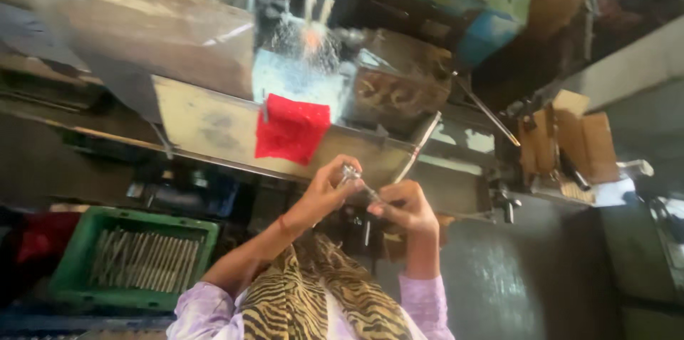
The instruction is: The person repeatedly picks metal rods from a green bin, presses them against a rotating grinding wheel, and places them into a blue bin. The person handles the rods one at a time and repeats the cycle throughout the clip.
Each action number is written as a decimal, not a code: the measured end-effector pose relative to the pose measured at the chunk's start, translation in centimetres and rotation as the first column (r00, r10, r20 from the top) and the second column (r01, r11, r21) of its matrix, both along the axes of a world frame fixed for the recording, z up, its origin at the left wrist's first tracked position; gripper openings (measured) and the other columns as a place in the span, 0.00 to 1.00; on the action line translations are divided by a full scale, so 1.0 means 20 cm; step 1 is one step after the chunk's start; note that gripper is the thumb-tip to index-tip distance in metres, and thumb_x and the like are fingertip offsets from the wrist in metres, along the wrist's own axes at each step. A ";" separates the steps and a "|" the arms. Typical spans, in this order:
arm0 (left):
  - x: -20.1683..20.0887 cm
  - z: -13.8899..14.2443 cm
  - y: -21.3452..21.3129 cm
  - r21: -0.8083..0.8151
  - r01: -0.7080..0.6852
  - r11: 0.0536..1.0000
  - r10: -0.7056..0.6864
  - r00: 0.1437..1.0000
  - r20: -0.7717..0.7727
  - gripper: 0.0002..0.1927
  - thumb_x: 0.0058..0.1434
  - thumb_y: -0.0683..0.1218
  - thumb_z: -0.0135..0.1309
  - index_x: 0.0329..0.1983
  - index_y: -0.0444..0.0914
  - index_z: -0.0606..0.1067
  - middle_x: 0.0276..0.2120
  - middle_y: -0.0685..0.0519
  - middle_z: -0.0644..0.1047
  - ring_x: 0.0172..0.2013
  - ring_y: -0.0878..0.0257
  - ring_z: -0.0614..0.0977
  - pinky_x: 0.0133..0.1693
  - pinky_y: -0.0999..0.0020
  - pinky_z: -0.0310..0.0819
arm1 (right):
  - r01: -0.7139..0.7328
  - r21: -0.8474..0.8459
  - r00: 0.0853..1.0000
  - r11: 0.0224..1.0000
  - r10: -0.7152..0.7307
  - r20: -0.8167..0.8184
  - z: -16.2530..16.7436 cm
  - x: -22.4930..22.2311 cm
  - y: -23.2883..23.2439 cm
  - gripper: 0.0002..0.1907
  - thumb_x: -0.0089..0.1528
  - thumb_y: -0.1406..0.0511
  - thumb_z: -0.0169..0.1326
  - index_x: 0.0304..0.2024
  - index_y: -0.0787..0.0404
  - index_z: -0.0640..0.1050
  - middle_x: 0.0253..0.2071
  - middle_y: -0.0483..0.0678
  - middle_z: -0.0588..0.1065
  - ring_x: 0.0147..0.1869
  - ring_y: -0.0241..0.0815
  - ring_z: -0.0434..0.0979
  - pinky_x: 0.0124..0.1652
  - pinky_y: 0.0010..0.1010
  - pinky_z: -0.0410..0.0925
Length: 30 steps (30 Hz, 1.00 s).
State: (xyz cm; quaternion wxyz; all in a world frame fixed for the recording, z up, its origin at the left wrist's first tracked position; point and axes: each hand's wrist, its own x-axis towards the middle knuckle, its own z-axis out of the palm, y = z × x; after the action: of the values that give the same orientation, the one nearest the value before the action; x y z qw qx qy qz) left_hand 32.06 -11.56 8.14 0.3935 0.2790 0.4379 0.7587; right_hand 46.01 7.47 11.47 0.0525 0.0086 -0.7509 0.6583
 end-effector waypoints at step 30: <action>-1.14 -0.48 0.83 0.048 -0.155 0.987 0.097 0.800 0.592 0.11 0.69 0.46 0.59 0.38 0.42 0.67 0.22 0.57 0.68 0.17 0.68 0.65 0.19 0.70 0.59 | 0.683 0.678 0.656 0.272 -0.636 -0.406 -0.17 -0.29 0.64 0.10 0.64 0.62 0.65 0.35 0.64 0.82 0.29 0.55 0.77 0.29 0.43 0.76 0.32 0.32 0.67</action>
State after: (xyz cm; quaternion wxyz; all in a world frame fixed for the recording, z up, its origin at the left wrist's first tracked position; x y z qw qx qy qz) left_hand 9.18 5.10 -1.45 0.4445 0.0190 0.2760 0.8520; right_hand 40.12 20.23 8.04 0.3306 -0.2631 -0.8897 0.1730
